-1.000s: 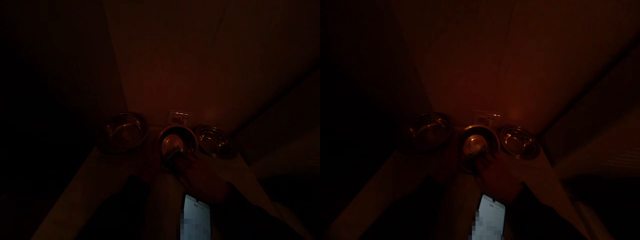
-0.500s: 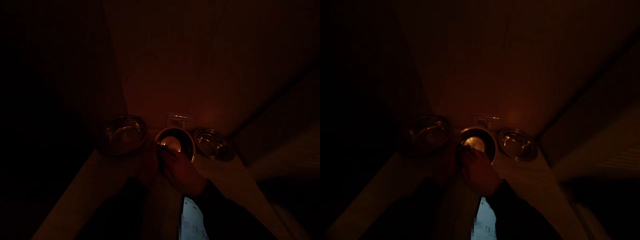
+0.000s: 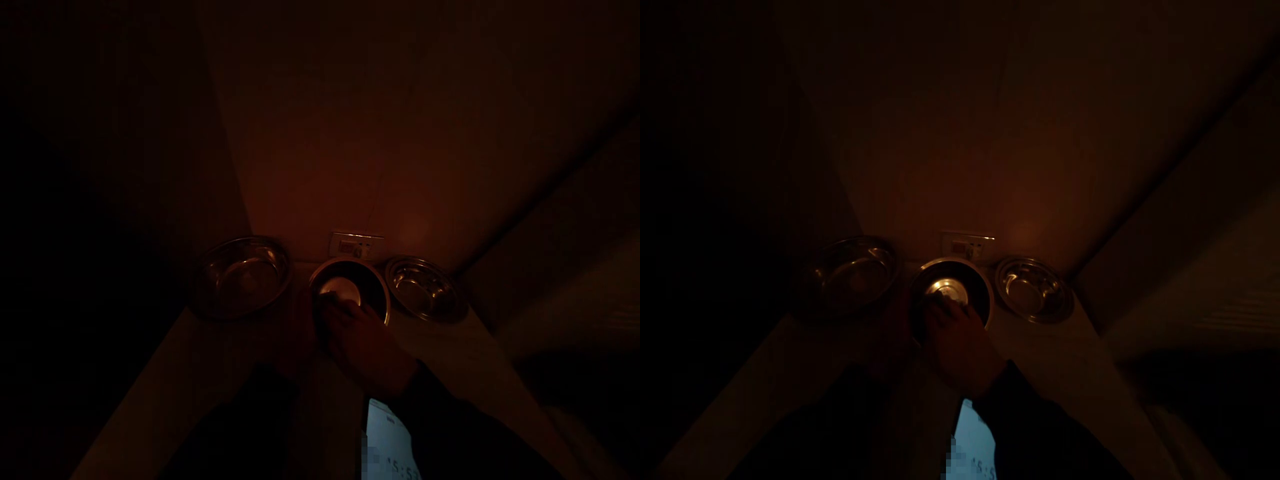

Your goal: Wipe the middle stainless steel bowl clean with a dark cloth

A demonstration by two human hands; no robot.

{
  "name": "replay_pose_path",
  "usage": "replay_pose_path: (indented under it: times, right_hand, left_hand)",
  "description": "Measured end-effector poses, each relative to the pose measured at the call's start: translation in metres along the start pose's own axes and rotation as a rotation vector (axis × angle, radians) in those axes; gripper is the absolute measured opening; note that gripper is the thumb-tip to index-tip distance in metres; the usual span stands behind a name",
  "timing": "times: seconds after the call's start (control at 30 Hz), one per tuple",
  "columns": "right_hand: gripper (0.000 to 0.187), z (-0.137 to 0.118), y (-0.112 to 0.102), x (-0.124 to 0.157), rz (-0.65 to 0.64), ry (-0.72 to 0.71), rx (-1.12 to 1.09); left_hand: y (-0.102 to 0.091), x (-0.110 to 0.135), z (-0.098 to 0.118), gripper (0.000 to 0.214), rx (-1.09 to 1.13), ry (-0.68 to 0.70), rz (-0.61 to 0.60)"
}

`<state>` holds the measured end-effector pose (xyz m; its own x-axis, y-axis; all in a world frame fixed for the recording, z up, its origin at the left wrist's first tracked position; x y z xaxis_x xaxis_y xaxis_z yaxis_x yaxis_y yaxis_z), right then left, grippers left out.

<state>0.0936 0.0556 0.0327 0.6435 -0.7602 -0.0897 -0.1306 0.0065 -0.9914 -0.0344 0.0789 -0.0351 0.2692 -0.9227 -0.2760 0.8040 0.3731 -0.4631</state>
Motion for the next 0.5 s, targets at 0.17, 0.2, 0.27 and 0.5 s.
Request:
replay_pose_path:
  times: [0.17,0.2,0.27,0.5]
  right_hand:
    - [0.041,0.007,-0.005,-0.003,0.005,0.089,0.065]
    - [0.04,0.01,-0.006,0.0,-0.016,0.116,0.08]
    - [0.037,0.015,-0.007,0.008,-0.056,0.167,0.112]
    - [0.043,0.011,-0.005,-0.001,-0.005,0.107,0.094]
  left_hand:
    - [-0.002,-0.004,-0.003,0.041,0.023,0.012,0.024]
    - [-0.002,-0.004,-0.002,0.041,0.029,0.013,0.023]
    - [-0.001,-0.004,0.0,0.041,0.044,0.01,0.011]
    - [0.002,-0.003,0.001,0.039,0.052,0.014,0.05]
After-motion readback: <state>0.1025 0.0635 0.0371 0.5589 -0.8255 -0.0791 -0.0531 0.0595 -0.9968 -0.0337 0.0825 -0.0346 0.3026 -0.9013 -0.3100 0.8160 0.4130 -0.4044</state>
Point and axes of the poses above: each hand's wrist, its own x-axis away from the middle knuckle, its own y-axis out of the palm, z = x × y, the point moved 3 cm from there along -x, towards the middle knuckle, and after that the axes turned 3 degrees about y, right-handed, at the moved point
